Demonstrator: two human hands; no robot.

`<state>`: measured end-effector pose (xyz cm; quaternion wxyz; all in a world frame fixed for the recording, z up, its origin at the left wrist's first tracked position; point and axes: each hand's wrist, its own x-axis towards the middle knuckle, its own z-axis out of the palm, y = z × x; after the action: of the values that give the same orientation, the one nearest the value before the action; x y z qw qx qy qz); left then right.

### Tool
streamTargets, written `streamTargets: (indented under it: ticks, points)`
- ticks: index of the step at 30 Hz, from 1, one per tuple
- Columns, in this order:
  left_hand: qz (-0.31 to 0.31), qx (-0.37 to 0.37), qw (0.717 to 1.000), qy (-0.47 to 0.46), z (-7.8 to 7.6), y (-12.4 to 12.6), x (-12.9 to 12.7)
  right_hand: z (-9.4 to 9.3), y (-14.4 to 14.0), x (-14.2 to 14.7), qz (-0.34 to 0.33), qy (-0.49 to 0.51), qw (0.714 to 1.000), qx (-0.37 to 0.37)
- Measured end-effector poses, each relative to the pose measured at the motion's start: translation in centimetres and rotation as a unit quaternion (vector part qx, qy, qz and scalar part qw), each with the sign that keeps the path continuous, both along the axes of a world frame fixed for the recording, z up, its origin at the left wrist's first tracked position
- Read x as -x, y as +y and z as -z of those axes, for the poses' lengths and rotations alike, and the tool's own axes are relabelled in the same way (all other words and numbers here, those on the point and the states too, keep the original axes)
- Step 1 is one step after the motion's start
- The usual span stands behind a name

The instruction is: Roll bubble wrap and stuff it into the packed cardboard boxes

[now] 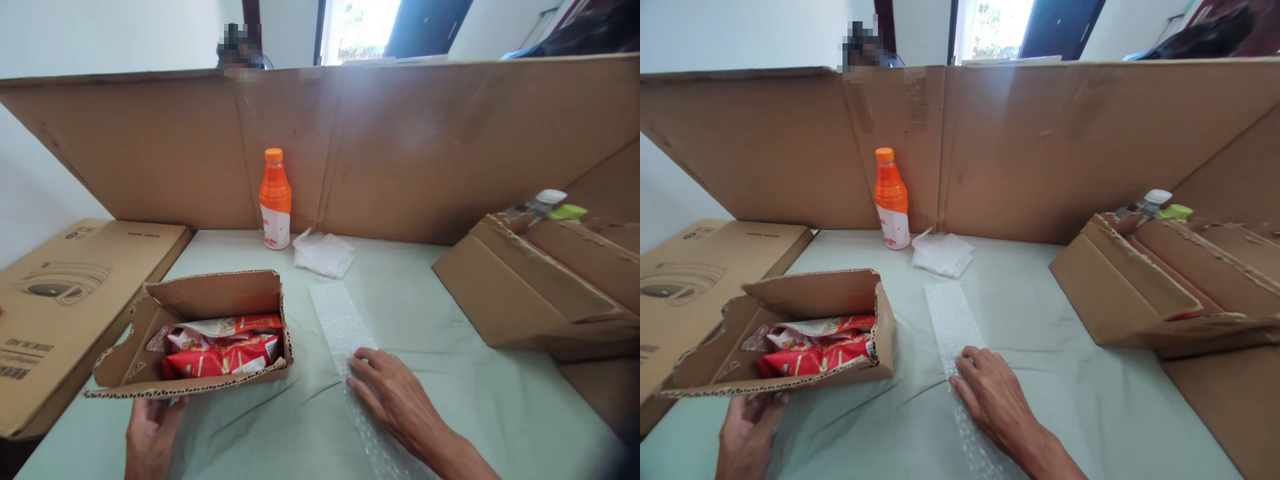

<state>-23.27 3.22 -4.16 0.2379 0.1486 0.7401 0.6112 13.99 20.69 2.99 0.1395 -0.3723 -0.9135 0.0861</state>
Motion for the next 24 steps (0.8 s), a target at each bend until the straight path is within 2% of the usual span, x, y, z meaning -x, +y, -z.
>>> streamTargets:
  ticks: [3, 9, 12, 14, 17, 21, 24]
  points:
    - [0.000, -0.016, 1.000, 0.005, -0.7, 0.3, -0.7, -0.6, -0.8, 0.5, 0.009, 0.065, 0.998, 0.006]
    - [0.010, -0.013, 1.000, 0.007, -2.4, 1.4, -1.2, 0.2, -0.2, 7.3, -0.125, 0.152, 0.975, 0.102]
    - [0.030, -0.026, 0.999, 0.000, -3.4, 3.2, -0.9, 0.6, 1.2, 9.3, -0.130, 0.187, 0.960, 0.162]
    - [0.059, -0.036, 0.998, 0.001, -4.0, 5.4, -0.7, 0.6, 2.6, 9.8, -0.107, 0.198, 0.956, 0.186]
    - [0.108, -0.063, 0.992, 0.012, -4.5, 10.1, -0.6, 0.5, 5.5, 10.1, -0.070, 0.223, 0.951, 0.200]
    - [0.150, -0.126, 0.980, 0.024, -4.0, 16.7, -0.9, 0.3, 10.5, 11.0, -0.028, 0.266, 0.942, 0.203]
    - [0.151, -0.165, 0.974, 0.024, -3.3, 19.9, -1.2, 0.7, 13.3, 11.6, 0.010, 0.274, 0.943, 0.190]
